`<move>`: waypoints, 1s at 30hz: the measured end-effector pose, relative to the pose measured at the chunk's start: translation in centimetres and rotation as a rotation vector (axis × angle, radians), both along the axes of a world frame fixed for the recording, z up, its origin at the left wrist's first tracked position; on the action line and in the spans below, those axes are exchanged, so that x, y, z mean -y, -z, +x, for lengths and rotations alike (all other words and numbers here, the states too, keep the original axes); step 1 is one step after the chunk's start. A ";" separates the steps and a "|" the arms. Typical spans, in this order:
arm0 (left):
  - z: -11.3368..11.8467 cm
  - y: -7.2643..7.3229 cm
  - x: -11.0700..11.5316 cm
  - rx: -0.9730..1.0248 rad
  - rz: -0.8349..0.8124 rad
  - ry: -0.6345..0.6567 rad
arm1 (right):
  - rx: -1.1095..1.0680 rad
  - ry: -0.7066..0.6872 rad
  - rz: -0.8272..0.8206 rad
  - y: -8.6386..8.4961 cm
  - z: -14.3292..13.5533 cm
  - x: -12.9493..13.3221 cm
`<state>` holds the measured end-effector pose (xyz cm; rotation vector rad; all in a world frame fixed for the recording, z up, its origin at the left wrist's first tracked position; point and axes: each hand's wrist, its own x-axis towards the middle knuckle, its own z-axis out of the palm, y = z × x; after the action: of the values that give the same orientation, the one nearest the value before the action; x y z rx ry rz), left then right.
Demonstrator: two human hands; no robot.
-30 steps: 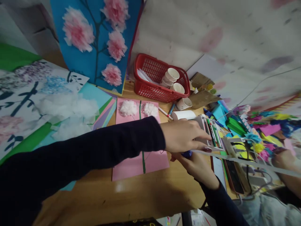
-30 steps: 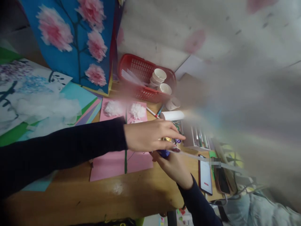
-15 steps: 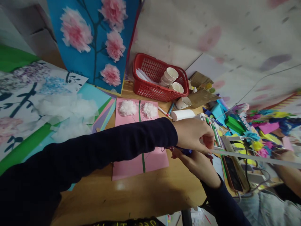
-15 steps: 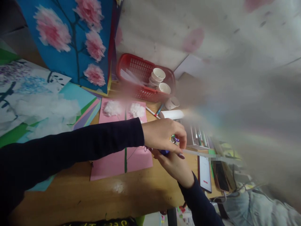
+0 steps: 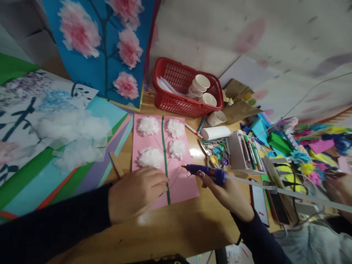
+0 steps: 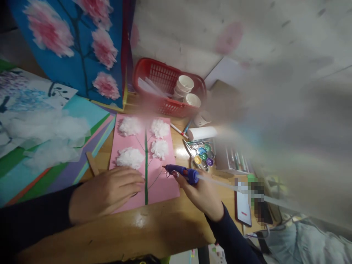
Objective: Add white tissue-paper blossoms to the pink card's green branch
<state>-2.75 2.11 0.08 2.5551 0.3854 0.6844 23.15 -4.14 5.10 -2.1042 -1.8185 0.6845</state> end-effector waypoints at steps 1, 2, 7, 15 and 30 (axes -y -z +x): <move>-0.5 0.9 0.7 -0.002 0.033 -0.012 | 0.002 0.002 0.005 0.1 0.0 0.0; -0.8 1.7 1.2 -0.003 0.060 -0.014 | 0.007 0.001 0.010 0.3 0.0 -0.1; -1.1 3.8 2.4 -0.063 0.077 -0.013 | -0.003 0.002 -0.004 0.3 -0.2 -0.2; -1.2 4.2 2.4 -0.122 0.013 0.008 | -0.008 0.037 -0.031 0.5 -0.4 0.0; -1.3 3.9 2.3 -0.118 0.029 0.018 | -0.020 0.066 -0.047 -0.3 -1.1 0.7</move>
<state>-4.01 -0.22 -3.79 2.6306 0.3938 0.5385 22.09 -4.84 5.40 -2.1686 -1.7302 0.7354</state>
